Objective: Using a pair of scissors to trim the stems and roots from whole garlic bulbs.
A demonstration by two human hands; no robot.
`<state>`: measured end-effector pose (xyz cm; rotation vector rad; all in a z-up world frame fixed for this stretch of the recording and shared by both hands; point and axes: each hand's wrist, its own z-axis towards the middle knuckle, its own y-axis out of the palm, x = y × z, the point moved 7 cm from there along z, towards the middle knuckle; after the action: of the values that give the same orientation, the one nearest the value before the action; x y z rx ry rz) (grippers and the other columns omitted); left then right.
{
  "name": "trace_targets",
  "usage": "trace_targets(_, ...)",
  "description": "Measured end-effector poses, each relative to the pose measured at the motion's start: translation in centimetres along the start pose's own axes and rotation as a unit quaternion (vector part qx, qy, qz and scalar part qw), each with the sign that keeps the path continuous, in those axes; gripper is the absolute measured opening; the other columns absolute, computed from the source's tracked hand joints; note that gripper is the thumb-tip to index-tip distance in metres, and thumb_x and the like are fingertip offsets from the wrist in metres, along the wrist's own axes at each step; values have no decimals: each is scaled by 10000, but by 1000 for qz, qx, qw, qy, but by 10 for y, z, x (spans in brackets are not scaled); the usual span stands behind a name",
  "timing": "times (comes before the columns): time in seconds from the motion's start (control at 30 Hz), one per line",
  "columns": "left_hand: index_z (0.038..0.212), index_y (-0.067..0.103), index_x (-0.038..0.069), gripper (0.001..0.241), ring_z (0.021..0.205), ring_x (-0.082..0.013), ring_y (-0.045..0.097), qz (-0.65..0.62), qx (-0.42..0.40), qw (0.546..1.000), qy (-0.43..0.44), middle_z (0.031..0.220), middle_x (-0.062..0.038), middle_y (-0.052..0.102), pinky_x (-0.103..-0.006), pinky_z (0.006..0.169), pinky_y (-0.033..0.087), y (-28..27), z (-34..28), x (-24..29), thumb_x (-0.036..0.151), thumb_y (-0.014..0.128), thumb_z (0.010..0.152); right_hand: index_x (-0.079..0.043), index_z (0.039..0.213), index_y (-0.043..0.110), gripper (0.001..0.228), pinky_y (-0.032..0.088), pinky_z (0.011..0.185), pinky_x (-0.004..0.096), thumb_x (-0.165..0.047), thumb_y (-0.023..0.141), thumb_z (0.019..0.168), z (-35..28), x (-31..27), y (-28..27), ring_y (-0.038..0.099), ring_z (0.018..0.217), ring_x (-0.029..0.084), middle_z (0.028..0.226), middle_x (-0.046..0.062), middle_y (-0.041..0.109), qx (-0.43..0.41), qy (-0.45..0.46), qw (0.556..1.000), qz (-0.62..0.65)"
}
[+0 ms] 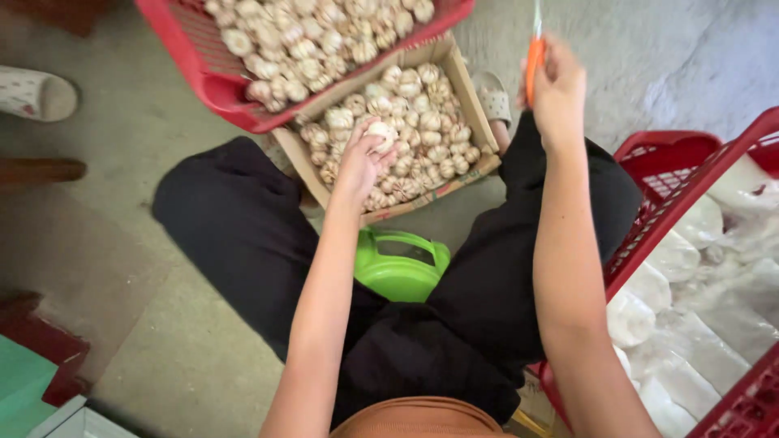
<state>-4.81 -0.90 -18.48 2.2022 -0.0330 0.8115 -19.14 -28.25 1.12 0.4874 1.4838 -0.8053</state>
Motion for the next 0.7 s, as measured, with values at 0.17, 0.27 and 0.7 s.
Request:
trace_targets(0.17,1406,445,77,523,1107,-409,700,-61,-95,993,17,1272,-212,627,-488,970,598,38,-87,58,4,468,889,-18,1307,626,233,415,529,241,-74,537,1099,-62,15,9,529,609,66,856,-11,604,24,57,998,18)
trace_targets(0.27,1392,442,80,487,1086,-419,721,-49,-154,987,17,1266,-226,636,-470,925,604,42,-141,65,46,443,906,-38,1407,565,346,452,635,238,-58,523,1064,-118,45,14,570,736,80,998,4,637,47,77,993,72)
trace_targets(0.7,1452,544,27,367,883,-186,677,-124,-174,973,84,1176,-201,702,-267,714,558,-31,-150,-9,196,443,1142,-9,1397,565,544,526,901,316,-51,693,869,-286,33,119,663,989,163,1152,112,691,-73,-9,987,-142)
